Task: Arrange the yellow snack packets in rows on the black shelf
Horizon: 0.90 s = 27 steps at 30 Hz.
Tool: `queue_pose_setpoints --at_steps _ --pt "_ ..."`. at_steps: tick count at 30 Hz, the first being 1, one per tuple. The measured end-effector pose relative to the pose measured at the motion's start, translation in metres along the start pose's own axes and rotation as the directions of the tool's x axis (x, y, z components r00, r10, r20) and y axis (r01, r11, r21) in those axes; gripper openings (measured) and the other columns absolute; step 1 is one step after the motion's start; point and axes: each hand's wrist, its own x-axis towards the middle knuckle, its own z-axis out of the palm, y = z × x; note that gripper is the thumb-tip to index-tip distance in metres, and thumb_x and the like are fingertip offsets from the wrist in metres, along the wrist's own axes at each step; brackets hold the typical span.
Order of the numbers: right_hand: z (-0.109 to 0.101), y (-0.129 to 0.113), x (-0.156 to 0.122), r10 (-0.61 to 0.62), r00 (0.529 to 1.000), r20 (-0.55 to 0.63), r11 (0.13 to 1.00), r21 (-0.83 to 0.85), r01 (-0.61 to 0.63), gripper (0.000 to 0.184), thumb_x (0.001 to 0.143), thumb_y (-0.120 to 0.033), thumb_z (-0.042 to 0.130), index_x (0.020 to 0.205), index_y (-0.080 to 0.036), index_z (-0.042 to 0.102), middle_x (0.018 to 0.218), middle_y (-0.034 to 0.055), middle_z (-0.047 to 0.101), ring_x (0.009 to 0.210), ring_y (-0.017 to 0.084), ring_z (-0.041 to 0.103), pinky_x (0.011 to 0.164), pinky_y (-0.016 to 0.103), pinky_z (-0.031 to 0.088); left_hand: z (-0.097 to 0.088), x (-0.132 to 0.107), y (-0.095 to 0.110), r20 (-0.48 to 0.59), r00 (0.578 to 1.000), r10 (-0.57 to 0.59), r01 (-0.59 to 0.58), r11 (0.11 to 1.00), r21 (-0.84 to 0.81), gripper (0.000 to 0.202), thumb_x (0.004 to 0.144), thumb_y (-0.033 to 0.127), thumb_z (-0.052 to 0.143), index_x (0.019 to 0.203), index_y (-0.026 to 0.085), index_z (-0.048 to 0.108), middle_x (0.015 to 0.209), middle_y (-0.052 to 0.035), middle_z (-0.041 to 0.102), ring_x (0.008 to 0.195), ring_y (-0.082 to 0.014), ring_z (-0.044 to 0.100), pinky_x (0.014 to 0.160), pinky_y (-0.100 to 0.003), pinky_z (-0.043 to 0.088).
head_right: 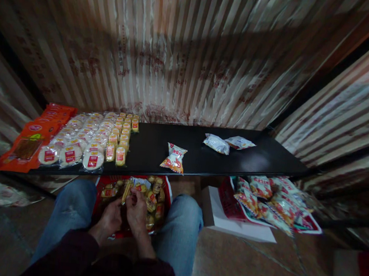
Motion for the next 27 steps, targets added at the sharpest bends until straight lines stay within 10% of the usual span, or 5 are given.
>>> queue_pose_setpoints --at_steps 10,27 --pt "-0.005 -0.005 -0.004 -0.078 0.995 -0.068 0.996 -0.054 0.074 0.025 0.081 -0.027 0.047 0.096 -0.019 0.066 0.098 0.0063 0.069 0.095 0.019 0.063 0.088 0.033 0.048 0.005 -0.01 0.003 0.22 0.951 -0.219 0.254 0.956 -0.147 0.025 0.079 0.017 0.041 0.087 0.012 0.064 0.071 -0.0066 0.068 0.077 -0.0199 0.066 0.077 -0.032 0.05" --pt "-0.007 0.007 -0.004 0.064 0.993 -0.099 0.998 0.009 -0.064 0.035 0.086 -0.045 0.043 0.1 -0.02 0.064 0.073 0.0034 0.068 0.073 0.019 0.066 0.065 0.03 0.053 0.004 -0.006 -0.004 0.222 0.962 -0.162 0.194 0.972 -0.135 0.021 0.08 0.02 0.042 0.078 0.014 0.062 0.058 -0.0019 0.061 0.054 -0.0147 0.058 0.065 -0.029 0.048"
